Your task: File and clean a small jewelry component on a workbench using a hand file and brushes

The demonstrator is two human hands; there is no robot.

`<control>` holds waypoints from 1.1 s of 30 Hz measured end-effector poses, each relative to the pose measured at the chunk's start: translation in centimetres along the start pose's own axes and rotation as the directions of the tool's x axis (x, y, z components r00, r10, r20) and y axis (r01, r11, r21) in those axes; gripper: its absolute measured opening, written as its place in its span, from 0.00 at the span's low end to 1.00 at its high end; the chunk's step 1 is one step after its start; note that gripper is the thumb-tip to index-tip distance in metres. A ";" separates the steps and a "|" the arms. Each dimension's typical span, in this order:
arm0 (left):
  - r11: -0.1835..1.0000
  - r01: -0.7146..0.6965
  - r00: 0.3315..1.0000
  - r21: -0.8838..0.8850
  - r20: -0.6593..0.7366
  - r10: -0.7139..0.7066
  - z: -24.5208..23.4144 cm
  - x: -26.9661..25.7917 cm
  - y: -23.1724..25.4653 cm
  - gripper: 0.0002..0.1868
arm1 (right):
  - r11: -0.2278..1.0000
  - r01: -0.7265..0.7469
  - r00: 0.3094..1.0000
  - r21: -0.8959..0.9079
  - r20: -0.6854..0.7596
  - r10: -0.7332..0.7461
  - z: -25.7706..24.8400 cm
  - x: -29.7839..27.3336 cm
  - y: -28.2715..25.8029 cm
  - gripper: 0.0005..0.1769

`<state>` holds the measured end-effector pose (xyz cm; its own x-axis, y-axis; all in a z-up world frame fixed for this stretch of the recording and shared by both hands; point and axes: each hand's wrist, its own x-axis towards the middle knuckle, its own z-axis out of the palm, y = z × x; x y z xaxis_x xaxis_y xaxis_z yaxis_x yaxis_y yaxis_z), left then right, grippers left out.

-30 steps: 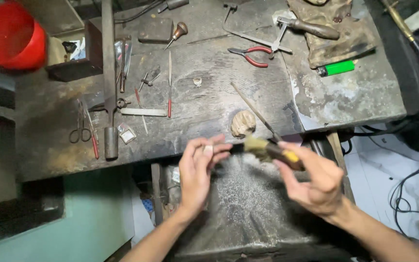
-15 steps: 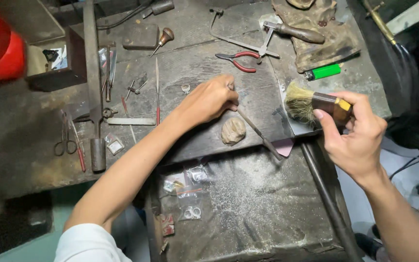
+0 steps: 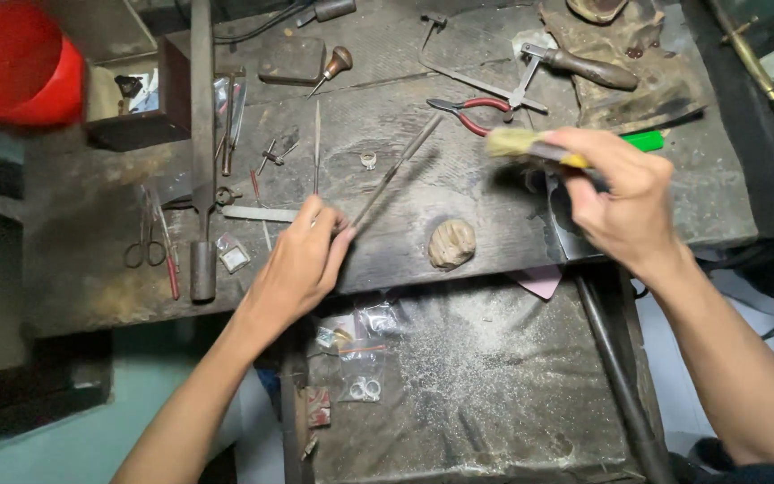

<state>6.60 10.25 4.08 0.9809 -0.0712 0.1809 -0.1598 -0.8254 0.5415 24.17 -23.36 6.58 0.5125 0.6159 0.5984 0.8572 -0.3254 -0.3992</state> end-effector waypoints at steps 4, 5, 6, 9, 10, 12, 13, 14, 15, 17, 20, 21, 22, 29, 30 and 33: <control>0.979 0.184 0.981 0.084 0.052 -0.188 -0.9 -4.9 0.4 0.09 | 0.958 0.198 0.970 0.206 0.103 -0.222 4.9 3.6 0.1 0.22; 0.966 0.233 0.971 0.114 0.034 -0.238 -0.7 -5.9 0.2 0.09 | 0.947 0.249 0.927 0.202 0.233 -0.293 6.3 3.9 0.9 0.25; 0.948 0.282 0.958 0.144 0.014 -0.287 -0.5 -7.0 -0.1 0.10 | 0.932 0.300 0.863 0.205 0.357 -0.356 7.7 4.2 1.7 0.27; 0.921 0.357 0.934 0.154 -0.053 -0.353 0.2 -8.7 -1.3 0.09 | 0.945 0.149 0.809 0.290 0.514 -0.286 6.3 4.0 2.0 0.24; 0.921 0.359 0.933 0.155 -0.049 -0.355 0.0 -8.7 -1.3 0.09 | 0.945 0.146 0.809 0.293 0.514 -0.284 5.3 3.8 1.6 0.24; 0.922 0.374 0.924 0.094 -0.118 -0.363 -0.1 -8.6 -1.3 0.08 | 0.991 0.054 0.745 0.120 0.657 -0.120 3.0 3.7 1.0 0.22; 0.924 0.372 0.925 0.091 -0.120 -0.360 0.0 -8.5 -1.3 0.08 | 0.992 0.056 0.744 0.115 0.657 -0.118 2.0 3.8 0.9 0.22; 0.924 0.370 0.923 0.093 -0.147 -0.355 0.1 -8.4 -1.2 0.09 | 0.989 0.043 0.706 0.139 0.697 -0.129 0.9 3.9 0.8 0.26; 0.924 0.369 0.921 0.095 -0.171 -0.350 0.3 -8.2 -1.2 0.10 | 0.986 0.026 0.664 0.163 0.734 -0.139 -0.2 3.9 0.7 0.32; 0.925 0.368 0.922 0.091 -0.165 -0.350 0.2 -7.8 -1.5 0.10 | 0.988 0.102 0.747 0.114 0.647 -0.152 0.2 2.4 0.5 0.24; 0.919 0.381 0.919 0.107 -0.156 -0.363 0.2 -7.4 -1.4 0.10 | 0.988 0.155 0.772 0.003 0.623 -0.123 0.3 -1.2 -0.4 0.32; 0.909 0.397 0.913 0.127 -0.159 -0.376 0.0 -7.4 -1.4 0.11 | 0.988 0.148 0.723 -0.050 0.687 -0.074 0.4 -2.4 -0.8 0.50; 0.909 0.397 0.913 0.128 -0.158 -0.377 0.0 -7.4 -1.0 0.11 | 0.988 0.147 0.723 -0.049 0.686 -0.074 -0.2 -2.3 -1.5 0.50; 0.868 0.481 0.855 0.126 -0.289 -0.432 -0.1 -7.0 3.6 0.13 | 0.987 0.102 0.808 0.125 0.568 -0.155 0.5 -6.0 -4.2 0.46; 0.904 0.427 0.870 -0.017 -0.265 -0.416 0.0 -6.9 4.3 0.13 | 0.981 0.088 0.762 0.173 0.622 -0.178 0.3 -6.6 -4.6 0.56; 0.839 0.503 0.844 -0.204 -0.092 -0.529 0.8 -7.1 6.0 0.15 | 0.987 0.105 0.906 0.120 0.398 -0.145 -1.9 -4.3 -5.5 0.21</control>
<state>-1.27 5.37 5.43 0.9020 0.4279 -0.0576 0.3370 -0.6142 0.7136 17.36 -25.61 7.50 0.3200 0.8904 0.3236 0.8938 -0.1705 -0.4148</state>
